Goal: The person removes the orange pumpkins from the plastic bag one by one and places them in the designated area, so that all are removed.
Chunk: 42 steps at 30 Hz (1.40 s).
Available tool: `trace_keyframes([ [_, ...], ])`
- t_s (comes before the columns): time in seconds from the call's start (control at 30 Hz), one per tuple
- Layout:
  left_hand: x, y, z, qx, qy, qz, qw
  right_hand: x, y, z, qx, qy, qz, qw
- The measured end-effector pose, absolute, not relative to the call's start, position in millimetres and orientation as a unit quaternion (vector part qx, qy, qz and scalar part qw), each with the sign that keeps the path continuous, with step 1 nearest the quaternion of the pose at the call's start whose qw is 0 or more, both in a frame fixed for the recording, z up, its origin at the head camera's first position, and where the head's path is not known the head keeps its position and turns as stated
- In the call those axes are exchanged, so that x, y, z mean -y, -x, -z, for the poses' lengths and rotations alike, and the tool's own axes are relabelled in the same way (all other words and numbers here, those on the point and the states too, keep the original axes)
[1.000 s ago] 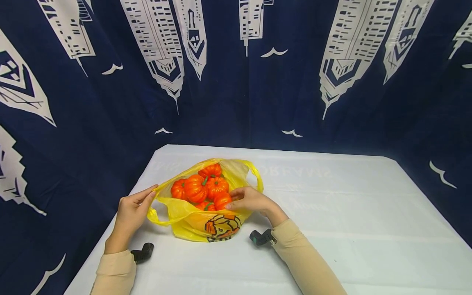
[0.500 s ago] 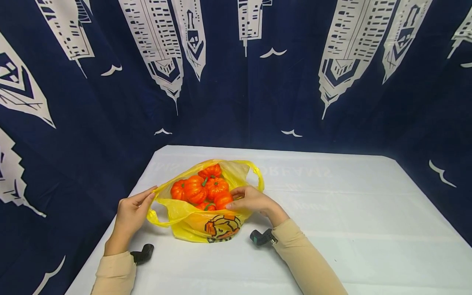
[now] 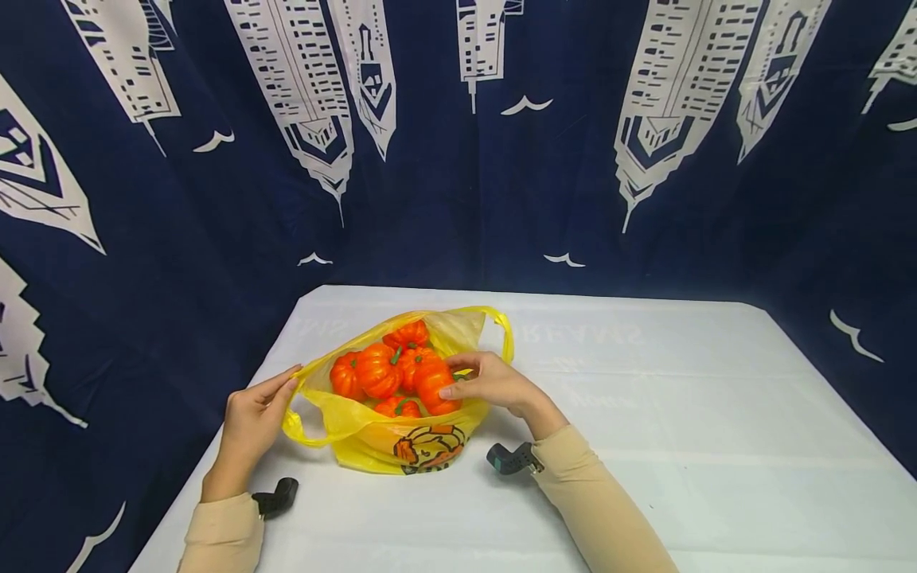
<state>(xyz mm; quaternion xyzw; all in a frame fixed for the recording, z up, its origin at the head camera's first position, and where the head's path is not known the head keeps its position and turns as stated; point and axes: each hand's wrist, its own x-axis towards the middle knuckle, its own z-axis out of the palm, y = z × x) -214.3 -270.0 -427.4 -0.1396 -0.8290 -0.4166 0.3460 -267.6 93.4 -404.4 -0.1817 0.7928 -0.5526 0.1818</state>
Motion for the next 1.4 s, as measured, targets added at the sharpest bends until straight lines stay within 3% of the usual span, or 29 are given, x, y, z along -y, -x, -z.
trace_keyframes([
  [0.63, 271, 212, 433, 0.814, 0.150, 0.406, 0.387, -109, 259, 378, -0.776, 0.180, 0.585, 0.152],
  [1.4, 271, 213, 431, 0.827, 0.126, 0.414, 0.358, -157, 264, 360, -0.784, 0.151, 0.599, 0.058],
])
